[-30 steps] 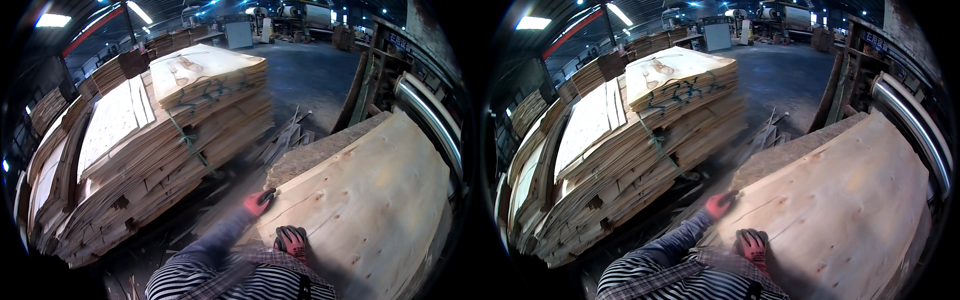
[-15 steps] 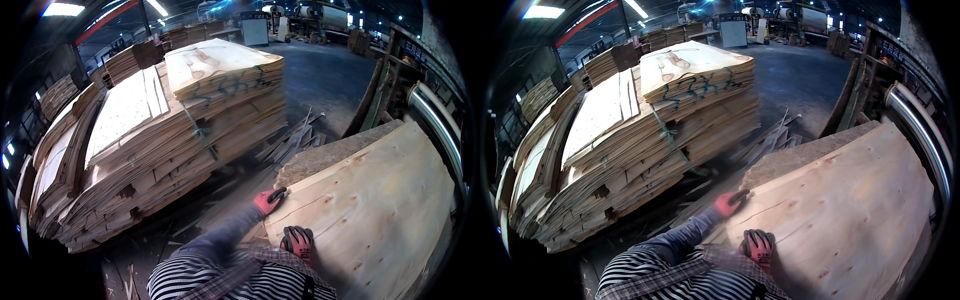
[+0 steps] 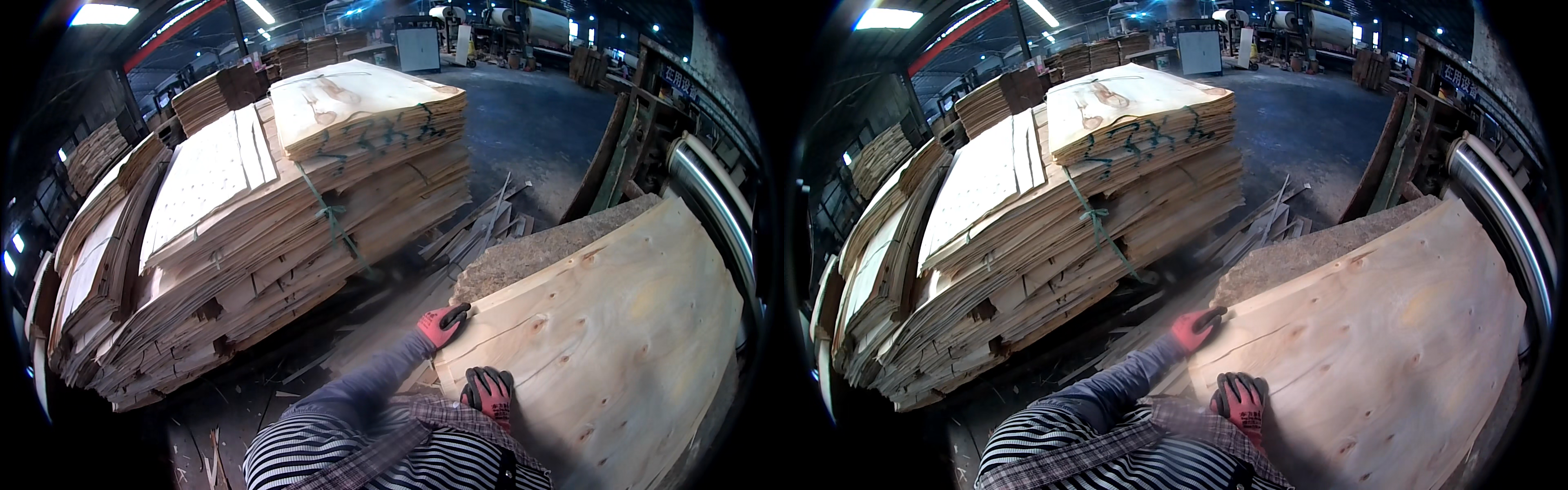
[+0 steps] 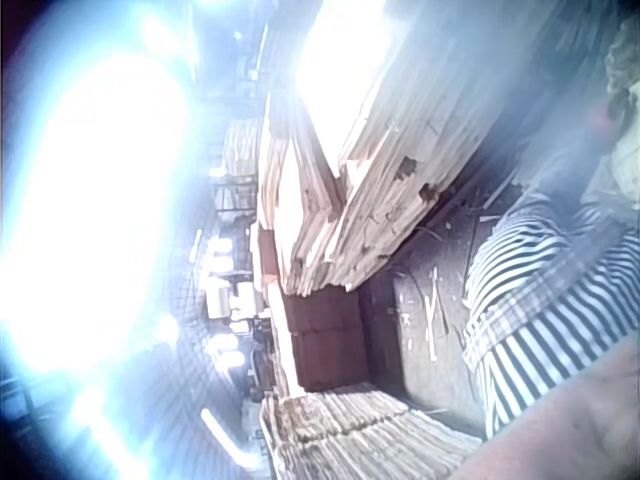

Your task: The person feeds large, flat wood sheets into a roller machine in a workshop. They use both hands to guide each sheet through the rollers, then retrieve the processed sheet and stack it. The person repeats this process with multiple sheets throughout the clip.

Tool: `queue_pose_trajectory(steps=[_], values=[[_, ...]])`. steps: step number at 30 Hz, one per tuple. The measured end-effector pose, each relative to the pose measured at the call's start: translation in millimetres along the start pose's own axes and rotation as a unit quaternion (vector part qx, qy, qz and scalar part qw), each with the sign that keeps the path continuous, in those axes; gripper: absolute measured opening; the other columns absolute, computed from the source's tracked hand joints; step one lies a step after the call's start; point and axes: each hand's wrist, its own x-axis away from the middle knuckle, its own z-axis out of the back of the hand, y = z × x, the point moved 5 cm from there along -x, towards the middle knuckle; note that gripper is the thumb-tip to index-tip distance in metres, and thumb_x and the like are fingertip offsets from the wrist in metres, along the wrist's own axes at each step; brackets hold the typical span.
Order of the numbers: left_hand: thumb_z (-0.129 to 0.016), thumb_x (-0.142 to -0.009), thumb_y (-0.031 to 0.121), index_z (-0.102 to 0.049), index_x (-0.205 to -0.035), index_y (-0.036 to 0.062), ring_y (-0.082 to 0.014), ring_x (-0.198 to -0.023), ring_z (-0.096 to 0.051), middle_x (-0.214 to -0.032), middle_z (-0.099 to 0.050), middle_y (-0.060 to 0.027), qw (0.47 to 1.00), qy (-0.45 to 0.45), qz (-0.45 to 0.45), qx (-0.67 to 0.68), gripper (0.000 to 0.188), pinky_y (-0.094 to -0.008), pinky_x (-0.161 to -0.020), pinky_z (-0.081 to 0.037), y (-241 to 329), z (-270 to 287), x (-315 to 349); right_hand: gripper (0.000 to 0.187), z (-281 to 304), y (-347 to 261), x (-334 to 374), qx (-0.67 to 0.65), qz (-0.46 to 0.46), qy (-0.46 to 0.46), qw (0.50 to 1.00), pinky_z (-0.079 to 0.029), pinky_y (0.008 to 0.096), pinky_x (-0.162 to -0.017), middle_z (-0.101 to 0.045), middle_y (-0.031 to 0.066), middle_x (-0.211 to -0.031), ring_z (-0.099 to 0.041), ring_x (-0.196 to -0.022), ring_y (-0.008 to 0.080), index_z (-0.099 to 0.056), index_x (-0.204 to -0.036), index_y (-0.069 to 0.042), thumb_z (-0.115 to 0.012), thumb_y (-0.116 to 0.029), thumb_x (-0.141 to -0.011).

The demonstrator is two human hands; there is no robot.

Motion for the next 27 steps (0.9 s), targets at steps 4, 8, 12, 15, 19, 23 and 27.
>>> queue_pose_trajectory(steps=[4, 8, 12, 15, 19, 23, 27], values=[[-0.054, -0.080, 0.020, -0.054, -0.109, 0.0105, -0.0250, -0.088, -0.058, -0.097, -0.059, -0.0124, 1.000, 0.007, -0.022, -0.003, 0.031, -0.0307, -0.075, -0.045, -4.1, -1.2, -1.3, 0.043, 3.7, -2.0, -0.2, 0.012, -0.002, -0.008, 1.000, -0.037, 0.0433, -0.090, -0.052, 0.0112, -0.110, -0.046, -0.105, 0.0305, -0.057, -0.107, -0.011, -0.058, -0.024, -0.066], [-0.055, -0.078, 0.019, -0.054, -0.110, 0.0109, -0.0247, -0.088, -0.058, -0.096, -0.059, -0.0127, 1.000, 0.006, -0.018, -0.009, 0.033, -0.0303, -0.075, -0.045, -6.6, -3.8, -1.8, 0.042, 3.4, -0.7, 0.3, 0.022, 0.005, 0.000, 1.000, -0.037, 0.0432, -0.089, -0.052, 0.0107, -0.109, -0.047, -0.105, 0.0294, -0.057, -0.106, -0.011, -0.058, -0.023, -0.066], [-0.055, -0.077, 0.017, -0.054, -0.110, 0.0112, -0.0248, -0.089, -0.058, -0.096, -0.059, -0.0127, 1.000, 0.020, -0.020, 0.001, 0.033, -0.0303, -0.076, -0.045, -10.6, -4.3, 2.1, 0.039, 4.1, -3.2, -3.9, 0.026, 0.015, 0.016, 0.999, -0.038, 0.0417, -0.088, -0.054, 0.0093, -0.106, -0.049, -0.102, 0.0277, -0.058, -0.104, -0.012, -0.057, -0.022, -0.066], [-0.056, -0.077, 0.017, -0.054, -0.109, 0.0108, -0.0251, -0.090, -0.058, -0.097, -0.059, -0.0132, 1.000, 0.015, -0.002, 0.002, 0.033, -0.0307, -0.077, -0.045, -18.1, -5.2, 1.9, 0.038, 8.6, -8.5, -8.1, 0.028, -0.001, 0.020, 0.999, -0.039, 0.0402, -0.087, -0.056, 0.0085, -0.103, -0.050, -0.100, 0.0269, -0.059, -0.102, -0.012, -0.057, -0.021, -0.065], [-0.051, -0.079, 0.011, -0.053, -0.109, 0.0079, -0.0222, -0.095, -0.057, -0.102, -0.059, -0.0124, 1.000, -0.013, 0.008, 0.002, 0.031, -0.0296, -0.082, -0.043, -2.8, -9.5, -6.7, 0.038, 18.8, -9.7, -8.1, 0.040, -0.018, 0.034, 0.998, -0.039, 0.0398, -0.087, -0.056, 0.0083, -0.102, -0.051, -0.100, 0.0268, -0.059, -0.101, -0.013, -0.057, -0.021, -0.064], [-0.050, -0.079, 0.011, -0.053, -0.109, 0.0073, -0.0220, -0.095, -0.057, -0.102, -0.058, -0.0126, 1.000, -0.010, 0.012, -0.008, 0.031, -0.0290, -0.082, -0.043, -3.4, -3.8, -1.9, 0.041, 11.3, -8.1, -7.0, 0.037, 0.002, 0.028, 0.999, -0.039, 0.0402, -0.087, -0.056, 0.0084, -0.102, -0.051, -0.099, 0.0268, -0.058, -0.104, -0.012, -0.057, -0.021, -0.064], [-0.052, -0.080, 0.014, -0.054, -0.108, 0.0076, -0.0221, -0.094, -0.057, -0.101, -0.059, -0.0128, 1.000, -0.011, 0.025, -0.003, 0.029, -0.0288, -0.080, -0.044, -6.2, -1.6, -0.5, 0.043, 6.4, -6.9, -8.8, 0.032, 0.015, 0.004, 0.999, -0.038, 0.0408, -0.088, -0.055, 0.0096, -0.104, -0.050, -0.100, 0.0273, -0.056, -0.106, -0.011, -0.057, -0.022, -0.065]])
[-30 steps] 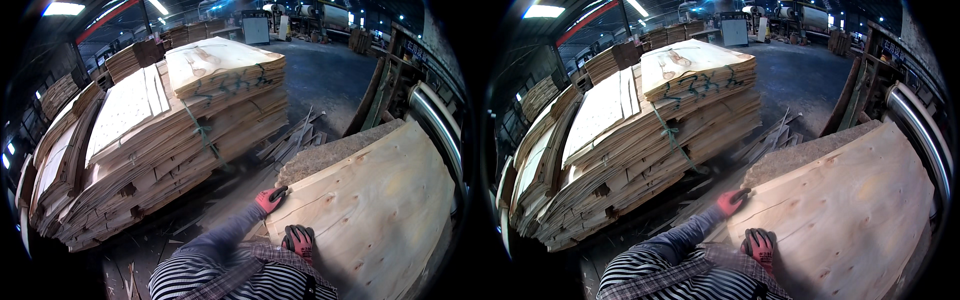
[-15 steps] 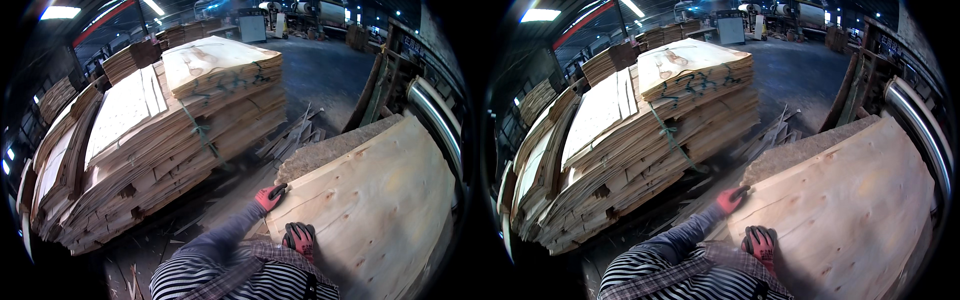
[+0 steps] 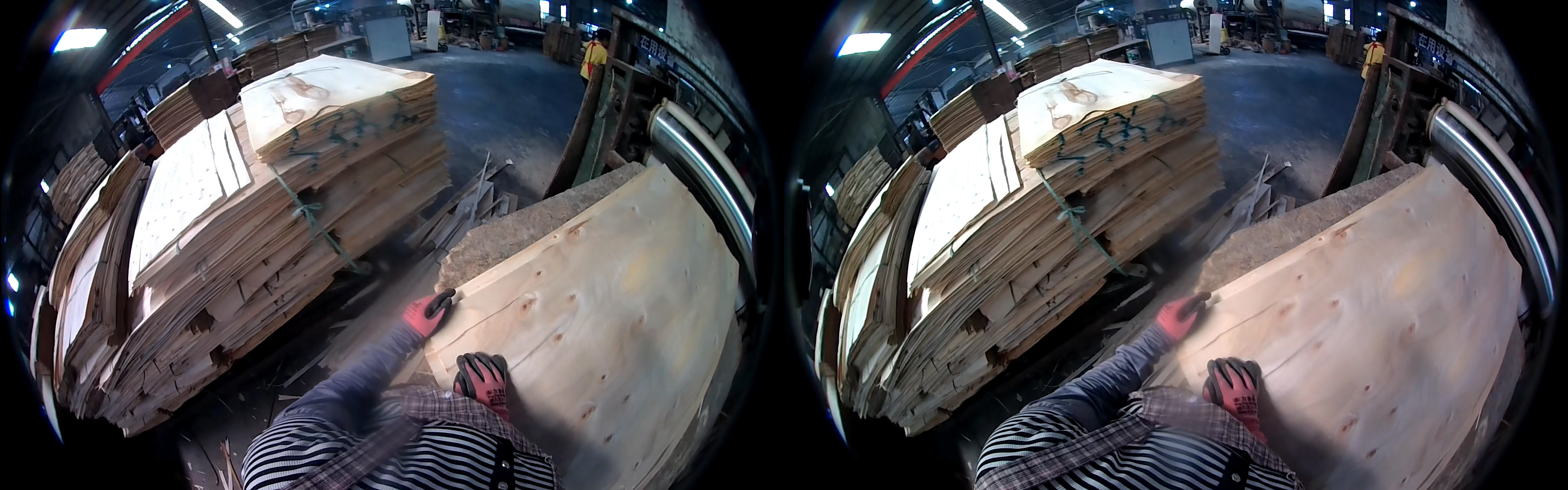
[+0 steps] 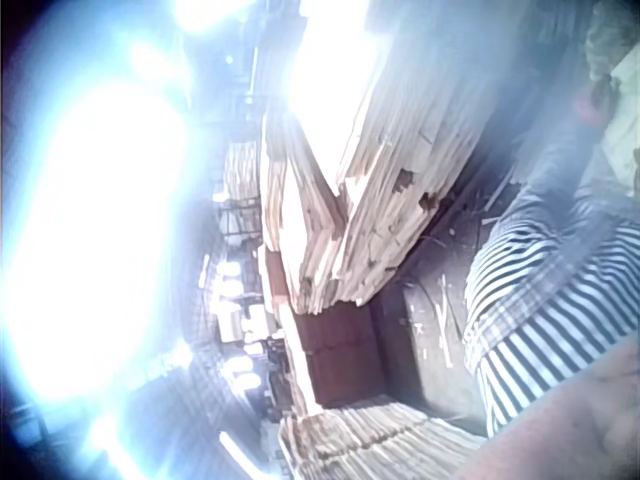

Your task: The person feeds large, flat wood sheets into a roller machine in a workshop. They use both hands to guide each sheet through the rollers, then retrieve the processed sheet and stack it. The person repeats this process with multiple sheets throughout the clip.

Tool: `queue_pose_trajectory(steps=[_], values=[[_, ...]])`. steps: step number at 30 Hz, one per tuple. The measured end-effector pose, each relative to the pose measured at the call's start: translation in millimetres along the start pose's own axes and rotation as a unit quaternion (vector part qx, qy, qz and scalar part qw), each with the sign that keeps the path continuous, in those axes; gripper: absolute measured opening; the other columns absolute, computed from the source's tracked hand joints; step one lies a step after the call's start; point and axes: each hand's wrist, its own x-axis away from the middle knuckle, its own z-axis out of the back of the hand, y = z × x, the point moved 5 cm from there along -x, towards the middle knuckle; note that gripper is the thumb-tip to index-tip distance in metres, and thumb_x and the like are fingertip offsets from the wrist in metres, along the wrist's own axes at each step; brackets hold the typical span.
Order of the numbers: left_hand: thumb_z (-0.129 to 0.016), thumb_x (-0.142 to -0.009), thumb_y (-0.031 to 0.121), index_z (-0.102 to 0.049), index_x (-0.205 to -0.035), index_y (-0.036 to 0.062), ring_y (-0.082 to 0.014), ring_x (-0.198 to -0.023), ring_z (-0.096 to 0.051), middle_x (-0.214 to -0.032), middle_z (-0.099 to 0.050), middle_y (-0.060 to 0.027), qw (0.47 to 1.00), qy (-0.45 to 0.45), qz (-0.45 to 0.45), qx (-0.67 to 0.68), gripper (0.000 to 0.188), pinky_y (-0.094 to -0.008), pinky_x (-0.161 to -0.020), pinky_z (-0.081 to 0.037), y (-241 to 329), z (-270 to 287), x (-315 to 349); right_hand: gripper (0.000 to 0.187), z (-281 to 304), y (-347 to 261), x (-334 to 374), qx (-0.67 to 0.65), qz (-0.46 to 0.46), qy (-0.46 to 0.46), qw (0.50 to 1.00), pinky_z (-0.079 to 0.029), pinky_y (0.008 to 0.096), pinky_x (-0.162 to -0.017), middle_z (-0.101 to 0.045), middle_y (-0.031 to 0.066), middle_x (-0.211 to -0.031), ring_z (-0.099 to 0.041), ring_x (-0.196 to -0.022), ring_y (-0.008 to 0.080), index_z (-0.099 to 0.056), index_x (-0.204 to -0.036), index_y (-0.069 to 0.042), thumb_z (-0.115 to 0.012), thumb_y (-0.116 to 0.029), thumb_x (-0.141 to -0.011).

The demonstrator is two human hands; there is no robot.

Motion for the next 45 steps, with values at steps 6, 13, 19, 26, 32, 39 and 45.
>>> queue_pose_trajectory(steps=[6, 13, 19, 26, 32, 39, 45], values=[[-0.052, -0.081, 0.022, -0.056, -0.106, 0.0126, -0.0254, -0.092, -0.057, -0.102, -0.058, -0.0118, 1.000, 0.011, -0.004, -0.016, 0.027, -0.0315, -0.078, -0.045, 8.5, -0.4, -1.0, 0.043, 3.1, 2.4, 3.7, 0.021, 0.037, 0.022, 0.999, -0.040, 0.0406, -0.086, -0.054, 0.0111, -0.105, -0.051, -0.099, 0.0276, -0.057, -0.105, -0.009, -0.059, -0.027, -0.066], [-0.051, -0.081, 0.022, -0.055, -0.107, 0.0127, -0.0264, -0.089, -0.057, -0.100, -0.058, -0.0117, 0.999, 0.019, -0.029, -0.013, 0.028, -0.0319, -0.075, -0.045, -5.1, -3.8, 0.4, 0.042, -1.3, 3.5, 6.8, 0.046, 0.056, 0.055, 0.996, -0.042, 0.0402, -0.085, -0.055, 0.0105, -0.103, -0.052, -0.097, 0.0280, -0.059, -0.101, -0.010, -0.061, -0.030, -0.064], [-0.050, -0.082, 0.020, -0.055, -0.107, 0.0096, -0.0244, -0.091, -0.057, -0.100, -0.058, -0.0117, 1.000, 0.004, -0.016, -0.011, 0.028, -0.0300, -0.078, -0.044, -6.6, -5.6, -2.2, 0.048, -12.5, 12.3, 15.0, -0.023, -0.037, -0.034, 0.998, -0.029, 0.0453, -0.096, -0.051, 0.0106, -0.112, -0.044, -0.108, 0.0273, -0.051, -0.113, -0.012, -0.058, -0.027, -0.068], [-0.052, -0.080, 0.021, -0.053, -0.110, 0.0100, -0.0264, -0.087, -0.057, -0.095, -0.059, -0.0134, 0.999, 0.014, -0.037, -0.015, 0.032, -0.0318, -0.075, -0.045, -10.9, -7.5, -3.7, 0.052, -13.7, 14.0, 16.1, -0.034, -0.046, -0.034, 0.998, -0.028, 0.0439, -0.097, -0.050, 0.0102, -0.114, -0.043, -0.109, 0.0274, -0.050, -0.116, -0.014, -0.059, -0.029, -0.066], [-0.053, -0.079, 0.023, -0.052, -0.111, 0.0113, -0.0276, -0.085, -0.058, -0.092, -0.059, -0.0145, 0.999, 0.022, -0.044, -0.014, 0.034, -0.0325, -0.074, -0.045, -7.6, -5.0, -1.3, 0.042, 0.3, 3.5, 4.5, 0.020, 0.010, 0.030, 0.999, -0.043, 0.0400, -0.083, -0.055, 0.0101, -0.103, -0.052, -0.096, 0.0283, -0.060, -0.099, -0.010, -0.061, -0.026, -0.061], [-0.051, -0.081, 0.020, -0.055, -0.108, 0.0114, -0.0243, -0.089, -0.057, -0.099, -0.059, -0.0114, 1.000, -0.001, -0.009, -0.001, 0.029, -0.0295, -0.076, -0.044, -2.3, -1.8, 0.0, 0.052, -8.9, 8.6, 13.1, -0.044, -0.042, -0.052, 0.997, -0.031, 0.0434, -0.095, -0.048, 0.0122, -0.116, -0.043, -0.109, 0.0285, -0.049, -0.117, -0.014, -0.058, -0.032, -0.069], [-0.056, -0.075, 0.025, -0.053, -0.112, 0.0147, -0.0252, -0.083, -0.058, -0.095, -0.059, -0.0142, 0.998, 0.030, 0.032, -0.048, 0.039, -0.0324, -0.075, -0.046, -19.6, -3.8, 8.3, 0.049, 8.2, -0.1, -1.0, -0.060, -0.017, -0.054, 0.997, -0.034, 0.0411, -0.093, -0.050, 0.0121, -0.113, -0.044, -0.108, 0.0285, -0.052, -0.111, -0.006, -0.057, -0.031, -0.070]])
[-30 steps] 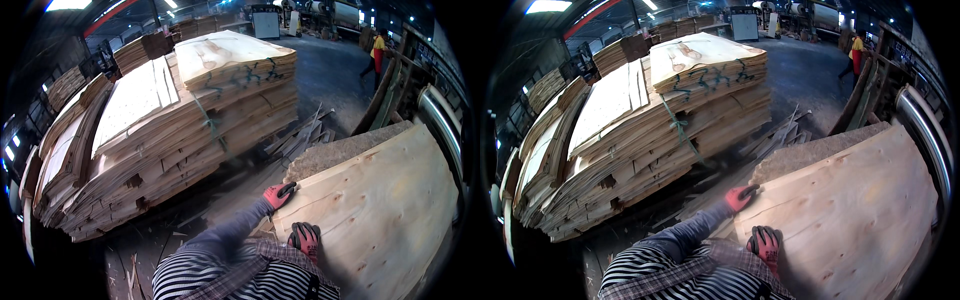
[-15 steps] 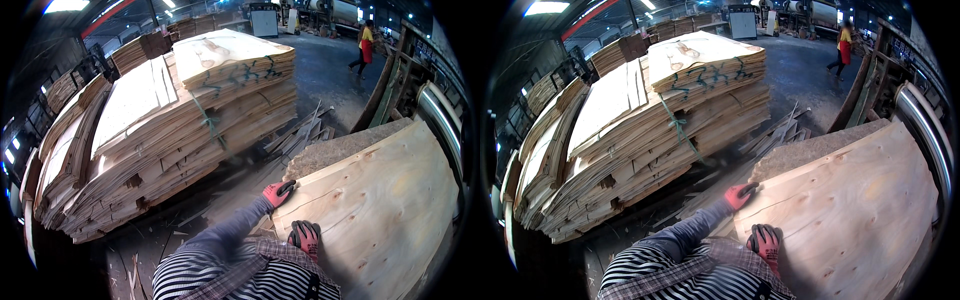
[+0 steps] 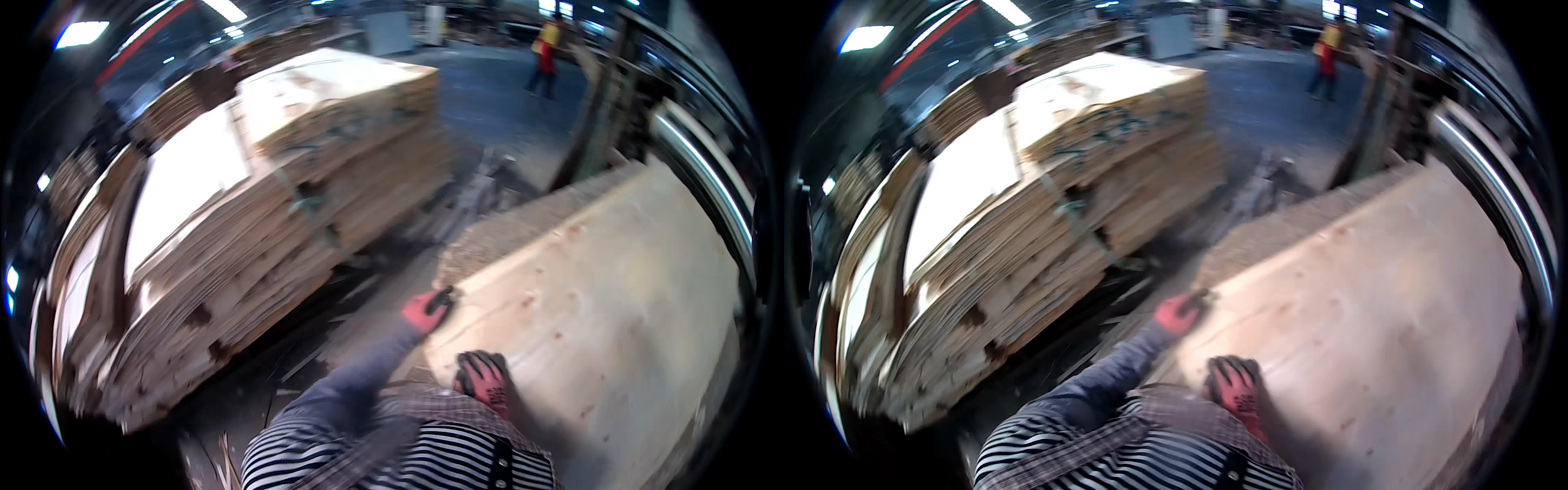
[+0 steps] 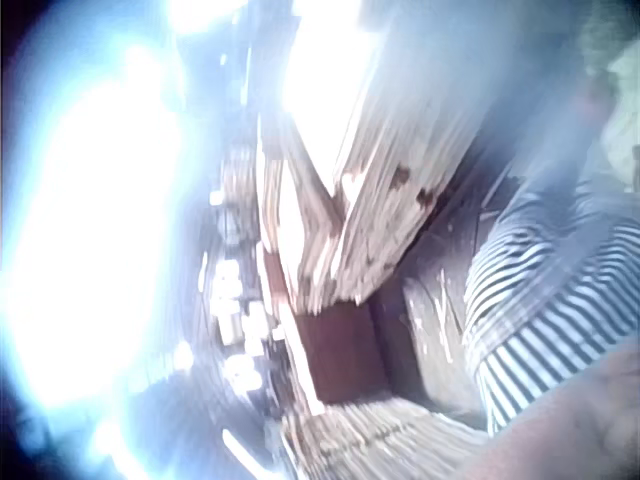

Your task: The person feeds large, flat wood sheets into a roller machine in a workshop. They use both hands to guide each sheet through the rollers, then retrieve the processed sheet and stack it. The person repeats this process with multiple sheets throughout the clip.

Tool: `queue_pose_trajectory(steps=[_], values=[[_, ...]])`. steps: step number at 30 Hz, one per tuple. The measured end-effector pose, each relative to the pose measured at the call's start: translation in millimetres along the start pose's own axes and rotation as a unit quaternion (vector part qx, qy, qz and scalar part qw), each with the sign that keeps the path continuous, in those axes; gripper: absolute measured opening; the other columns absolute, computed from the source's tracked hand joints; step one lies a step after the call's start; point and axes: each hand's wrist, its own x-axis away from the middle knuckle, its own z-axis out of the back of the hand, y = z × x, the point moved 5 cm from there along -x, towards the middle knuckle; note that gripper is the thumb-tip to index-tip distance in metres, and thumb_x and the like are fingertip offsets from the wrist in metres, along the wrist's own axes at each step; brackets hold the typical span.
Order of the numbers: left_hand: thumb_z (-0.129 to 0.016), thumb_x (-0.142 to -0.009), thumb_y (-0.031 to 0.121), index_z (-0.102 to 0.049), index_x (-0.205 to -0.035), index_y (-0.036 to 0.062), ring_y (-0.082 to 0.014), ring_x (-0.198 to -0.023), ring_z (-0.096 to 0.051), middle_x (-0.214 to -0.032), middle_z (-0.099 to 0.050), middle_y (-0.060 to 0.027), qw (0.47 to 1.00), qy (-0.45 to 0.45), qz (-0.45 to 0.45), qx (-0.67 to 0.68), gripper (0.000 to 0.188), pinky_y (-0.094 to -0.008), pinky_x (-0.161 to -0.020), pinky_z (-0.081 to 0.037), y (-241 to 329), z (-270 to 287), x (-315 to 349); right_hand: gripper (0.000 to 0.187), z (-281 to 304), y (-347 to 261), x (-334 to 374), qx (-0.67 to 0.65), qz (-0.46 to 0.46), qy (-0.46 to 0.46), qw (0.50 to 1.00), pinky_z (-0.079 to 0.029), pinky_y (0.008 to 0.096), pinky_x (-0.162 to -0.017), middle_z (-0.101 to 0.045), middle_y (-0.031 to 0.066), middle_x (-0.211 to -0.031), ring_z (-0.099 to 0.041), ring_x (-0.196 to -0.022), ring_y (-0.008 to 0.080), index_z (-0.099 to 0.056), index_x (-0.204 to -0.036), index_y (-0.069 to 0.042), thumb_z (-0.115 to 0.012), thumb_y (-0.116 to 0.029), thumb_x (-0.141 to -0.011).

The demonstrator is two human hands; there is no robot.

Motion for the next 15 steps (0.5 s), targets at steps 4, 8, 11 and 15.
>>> queue_pose_trajectory(steps=[4, 8, 11, 15], values=[[-0.054, -0.075, 0.015, -0.052, -0.112, 0.0096, -0.0239, -0.089, -0.058, -0.098, -0.059, -0.0140, 1.000, -0.012, -0.007, 0.024, 0.038, -0.0305, -0.078, -0.044, 7.8, 4.6, -5.0, 0.044, -1.9, 0.2, 3.1, 0.045, 0.050, 0.067, 0.995, -0.040, 0.0378, -0.081, -0.053, 0.0109, -0.105, -0.051, -0.096, 0.0261, -0.053, -0.106, -0.005, -0.059, -0.028, -0.070], [-0.050, -0.075, 0.003, -0.054, -0.107, 0.0021, -0.0168, -0.094, -0.056, -0.099, -0.060, -0.0123, 0.997, -0.015, -0.058, 0.057, 0.032, -0.0265, -0.082, -0.042, 32.3, 9.7, -10.1, 0.037, 21.5, -9.2, -6.9, 0.048, 0.080, 0.127, 0.987, -0.043, 0.0354, -0.076, -0.057, 0.0104, -0.095, -0.054, -0.087, 0.0227, -0.057, -0.098, -0.004, -0.059, -0.028, -0.071], [-0.050, -0.078, 0.005, -0.055, -0.104, 0.0003, -0.0181, -0.095, -0.056, -0.098, -0.060, -0.0126, 0.996, -0.009, -0.038, 0.075, 0.027, -0.0271, -0.084, -0.040, 41.9, 6.2, -9.4, 0.036, 25.1, -6.8, -4.4, 0.064, 0.098, 0.119, 0.986, -0.043, 0.0339, -0.078, -0.057, 0.0107, -0.093, -0.053, -0.090, 0.0228, -0.057, -0.095, -0.002, -0.060, -0.028, -0.070], [-0.049, -0.078, 0.003, -0.055, -0.103, -0.0012, -0.0196, -0.097, -0.055, -0.100, -0.060, -0.0126, 0.994, -0.023, -0.059, 0.091, 0.025, -0.0280, -0.085, -0.039, 44.0, 3.6, -12.4, 0.037, 24.6, -9.5, -3.4, 0.074, 0.086, 0.123, 0.986, -0.041, 0.0358, -0.080, -0.057, 0.0087, -0.095, -0.052, -0.092, 0.0225, -0.057, -0.096, -0.002, -0.061, -0.028, -0.070]])
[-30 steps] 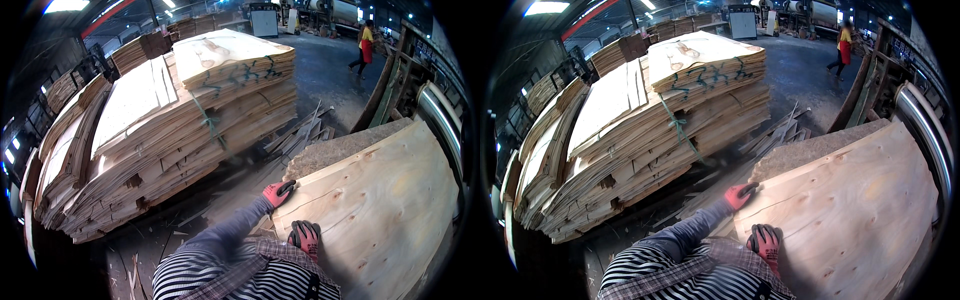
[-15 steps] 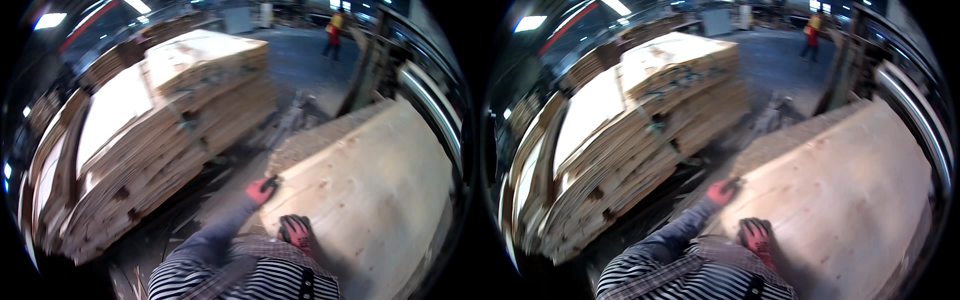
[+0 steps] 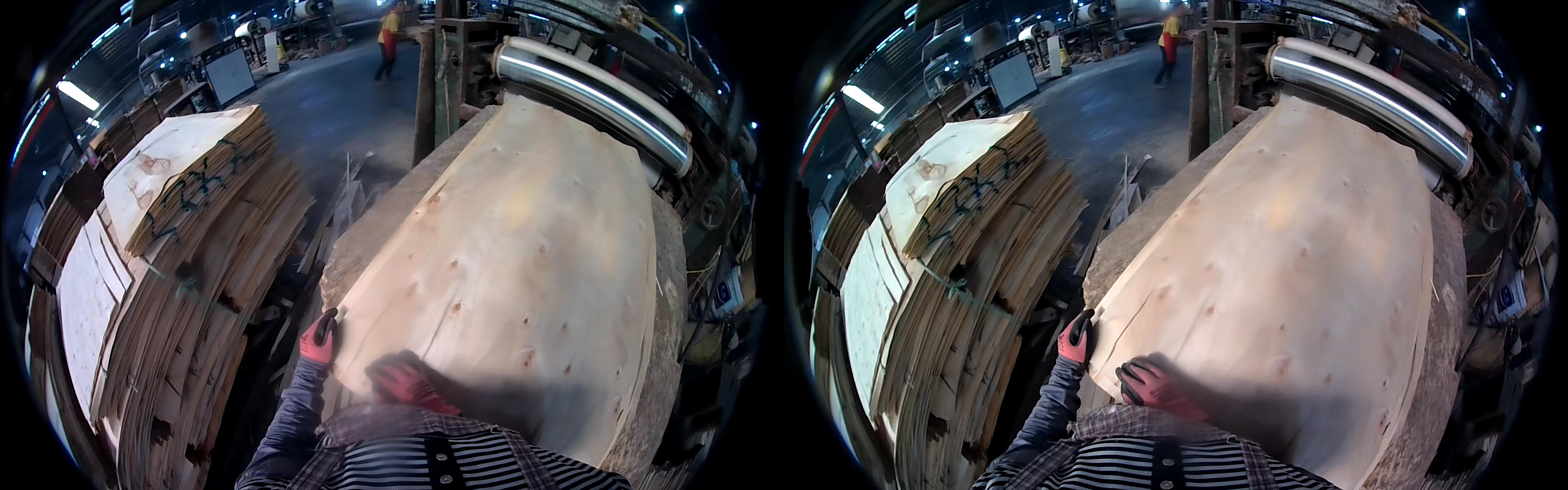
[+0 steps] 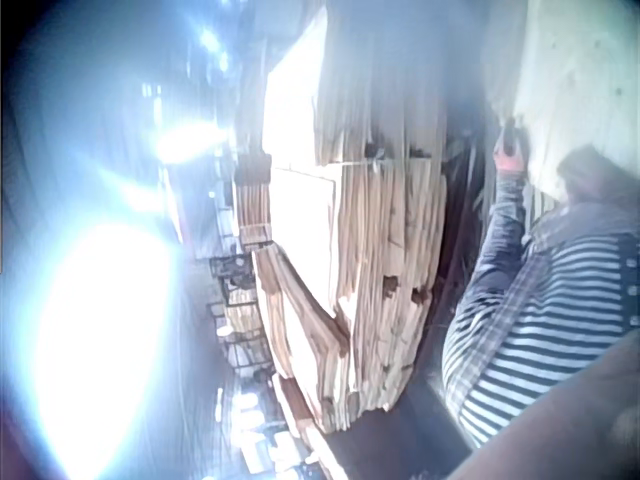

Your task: The person feeds large, flat wood sheets into a roller machine in a workshop. They use both hands to guide each sheet through the rollers, then retrieve the processed sheet and stack it. The person repeats this process with multiple sheets throughout the clip.

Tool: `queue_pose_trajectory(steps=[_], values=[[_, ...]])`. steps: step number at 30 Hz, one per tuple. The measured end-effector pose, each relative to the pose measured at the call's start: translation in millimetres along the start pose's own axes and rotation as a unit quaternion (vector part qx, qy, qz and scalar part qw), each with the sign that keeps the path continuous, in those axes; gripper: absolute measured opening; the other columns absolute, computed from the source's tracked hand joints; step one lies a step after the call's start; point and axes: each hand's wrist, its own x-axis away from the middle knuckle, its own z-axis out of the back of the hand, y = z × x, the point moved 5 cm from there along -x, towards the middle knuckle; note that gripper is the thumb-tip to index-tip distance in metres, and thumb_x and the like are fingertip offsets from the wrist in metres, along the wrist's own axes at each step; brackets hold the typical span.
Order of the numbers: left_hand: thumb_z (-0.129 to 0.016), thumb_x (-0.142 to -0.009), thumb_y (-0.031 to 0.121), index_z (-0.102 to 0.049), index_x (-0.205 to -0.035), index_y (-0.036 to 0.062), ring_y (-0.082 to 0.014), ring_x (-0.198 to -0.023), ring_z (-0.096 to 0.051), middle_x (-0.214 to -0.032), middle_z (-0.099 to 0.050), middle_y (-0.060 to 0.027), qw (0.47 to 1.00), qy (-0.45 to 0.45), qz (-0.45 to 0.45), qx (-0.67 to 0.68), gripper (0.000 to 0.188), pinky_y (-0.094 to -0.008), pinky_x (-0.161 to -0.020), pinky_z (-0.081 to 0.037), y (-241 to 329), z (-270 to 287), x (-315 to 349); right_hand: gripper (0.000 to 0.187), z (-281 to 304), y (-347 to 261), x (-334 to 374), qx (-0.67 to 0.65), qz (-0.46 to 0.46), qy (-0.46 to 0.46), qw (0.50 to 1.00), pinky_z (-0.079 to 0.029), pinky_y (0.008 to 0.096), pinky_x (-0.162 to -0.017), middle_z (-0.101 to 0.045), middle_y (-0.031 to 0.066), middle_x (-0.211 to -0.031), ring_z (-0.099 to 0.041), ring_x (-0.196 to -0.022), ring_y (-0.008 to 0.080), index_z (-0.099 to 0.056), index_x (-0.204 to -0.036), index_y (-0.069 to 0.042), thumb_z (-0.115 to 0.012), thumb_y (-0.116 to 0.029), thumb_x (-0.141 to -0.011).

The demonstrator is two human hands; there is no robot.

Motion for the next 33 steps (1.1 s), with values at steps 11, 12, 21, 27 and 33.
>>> queue_pose_trajectory(steps=[11, 12, 21, 27, 33], values=[[-0.051, -0.081, 0.007, -0.056, -0.102, -0.0006, -0.0169, -0.093, -0.056, -0.098, -0.060, -0.0116, 1.000, 0.016, -0.003, -0.009, 0.023, -0.0267, -0.083, -0.041, -5.1, 2.1, 1.3, 0.037, -5.6, -1.2, 3.9, -0.023, -0.058, 0.018, 0.998, -0.038, 0.0369, -0.085, -0.057, 0.0060, -0.098, -0.052, -0.094, 0.0206, -0.058, -0.096, -0.009, -0.061, -0.030, -0.067], [-0.051, -0.081, 0.006, -0.056, -0.102, -0.0005, -0.0164, -0.093, -0.056, -0.098, -0.060, -0.0113, 1.000, 0.016, -0.005, -0.006, 0.023, -0.0264, -0.083, -0.041, -5.2, 1.1, 0.8, 0.041, -6.6, -1.0, 5.1, -0.033, -0.061, 0.010, 0.998, -0.038, 0.0383, -0.086, -0.055, 0.0081, -0.102, -0.051, -0.096, 0.0228, -0.054, -0.102, -0.008, -0.061, -0.029, -0.068], [-0.045, -0.082, 0.005, -0.056, -0.103, -0.0016, -0.0216, -0.095, -0.056, -0.098, -0.060, -0.0134, 0.999, 0.022, -0.010, -0.023, 0.024, -0.0295, -0.084, -0.041, -22.0, -3.3, 0.1, 0.044, -6.5, 0.5, 8.4, -0.022, -0.036, -0.022, 0.999, -0.041, 0.0385, -0.083, -0.053, 0.0118, -0.102, -0.051, -0.095, 0.0251, -0.049, -0.111, -0.004, -0.055, -0.027, -0.074], [-0.045, -0.080, 0.002, -0.056, -0.101, -0.0020, -0.0238, -0.092, -0.057, -0.096, -0.060, -0.0148, 0.997, 0.011, -0.050, -0.053, 0.025, -0.0301, -0.081, -0.043, -17.2, -6.0, -3.3, 0.045, 0.7, -1.0, 7.9, -0.027, -0.057, -0.015, 0.998, -0.038, 0.0399, -0.087, -0.052, 0.0143, -0.105, -0.049, -0.099, 0.0264, -0.048, -0.113, -0.002, -0.052, -0.028, -0.077], [-0.055, -0.071, 0.003, -0.051, -0.110, 0.0027, -0.0334, -0.092, -0.054, -0.100, -0.056, -0.0182, 0.981, -0.096, -0.134, -0.098, 0.040, -0.0348, -0.081, -0.043, -35.7, 9.8, -2.7, 0.041, 6.7, -9.8, -2.1, -0.143, -0.185, -0.069, 0.970, -0.029, 0.0402, -0.095, -0.048, 0.0138, -0.115, -0.042, -0.108, 0.0274, -0.047, -0.114, -0.003, -0.050, -0.026, -0.079]])
